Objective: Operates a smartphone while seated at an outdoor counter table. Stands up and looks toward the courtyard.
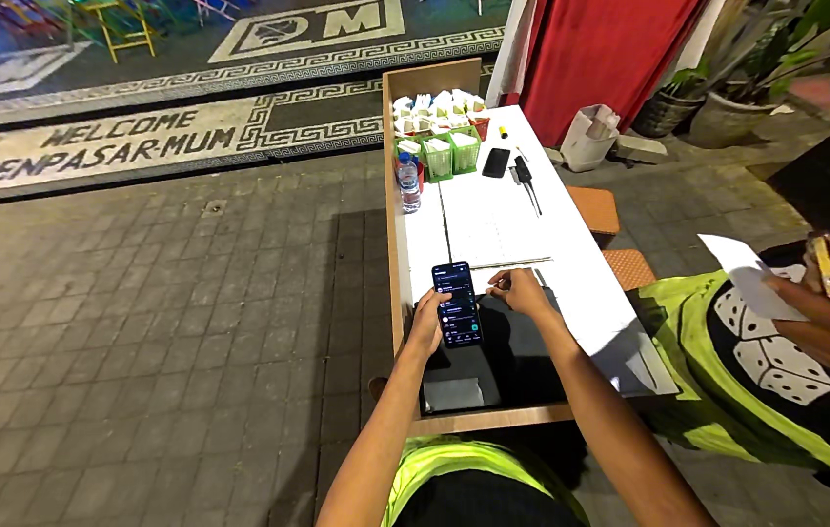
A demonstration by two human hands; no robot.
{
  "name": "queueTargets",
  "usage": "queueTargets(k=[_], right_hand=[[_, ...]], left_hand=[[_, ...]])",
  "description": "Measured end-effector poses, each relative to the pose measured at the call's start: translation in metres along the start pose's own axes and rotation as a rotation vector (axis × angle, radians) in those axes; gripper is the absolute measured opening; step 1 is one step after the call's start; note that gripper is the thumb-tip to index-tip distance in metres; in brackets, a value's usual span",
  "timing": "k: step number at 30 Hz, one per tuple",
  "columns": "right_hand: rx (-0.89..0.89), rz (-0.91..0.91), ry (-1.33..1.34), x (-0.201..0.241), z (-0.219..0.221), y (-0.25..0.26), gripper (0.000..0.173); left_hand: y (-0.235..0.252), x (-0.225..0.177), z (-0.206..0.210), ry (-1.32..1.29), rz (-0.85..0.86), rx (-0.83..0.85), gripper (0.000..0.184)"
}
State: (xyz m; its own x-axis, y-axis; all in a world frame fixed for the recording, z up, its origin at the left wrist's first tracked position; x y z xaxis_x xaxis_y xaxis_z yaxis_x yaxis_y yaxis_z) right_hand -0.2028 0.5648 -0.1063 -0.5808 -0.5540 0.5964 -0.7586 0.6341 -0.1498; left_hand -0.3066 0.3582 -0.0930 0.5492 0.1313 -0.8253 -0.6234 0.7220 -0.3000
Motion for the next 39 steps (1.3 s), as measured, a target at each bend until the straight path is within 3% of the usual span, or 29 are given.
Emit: queueTargets(k=[23,29,32,37,39], right_hand=[[0.003,-0.001,-0.016,-0.001,0.002,0.001,0.029],[-0.005,-0.038,-0.017,0.001,0.001,0.0,0.026],[-0.007,-0.043,-0.011,0.001,0.0,0.0,0.026],[-0.01,-0.095,-0.03,0.002,0.0,0.001,0.028],[-0.019,-0.123,-0.024,0.005,0.002,0.001,0.028]], left_hand=[[0.0,0.003,0.0,-0.039,-0.06,-0.036,0.039],[-0.006,0.01,0.006,-0.089,-0.208,0.088,0.053],[-0.021,0.006,0.013,-0.02,-0.157,0.112,0.068],[-0.056,0.0,0.02,-0.103,-0.01,0.386,0.108],[-0.073,-0.006,0.021,-0.097,0.074,0.398,0.12]])
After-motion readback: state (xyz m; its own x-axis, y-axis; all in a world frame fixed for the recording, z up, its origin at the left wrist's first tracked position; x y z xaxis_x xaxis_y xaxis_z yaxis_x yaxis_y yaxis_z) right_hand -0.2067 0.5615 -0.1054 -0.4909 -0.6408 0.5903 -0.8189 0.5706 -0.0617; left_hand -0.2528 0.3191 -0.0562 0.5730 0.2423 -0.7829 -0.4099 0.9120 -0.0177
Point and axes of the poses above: each hand's wrist, its own y-axis towards the middle knuckle, its own z-axis out of the palm, x = y × z, the point moved 6 cm from there along y, towards the middle knuckle, and after that the axes turned 5 degrees about -x, right-handed, at the moved point
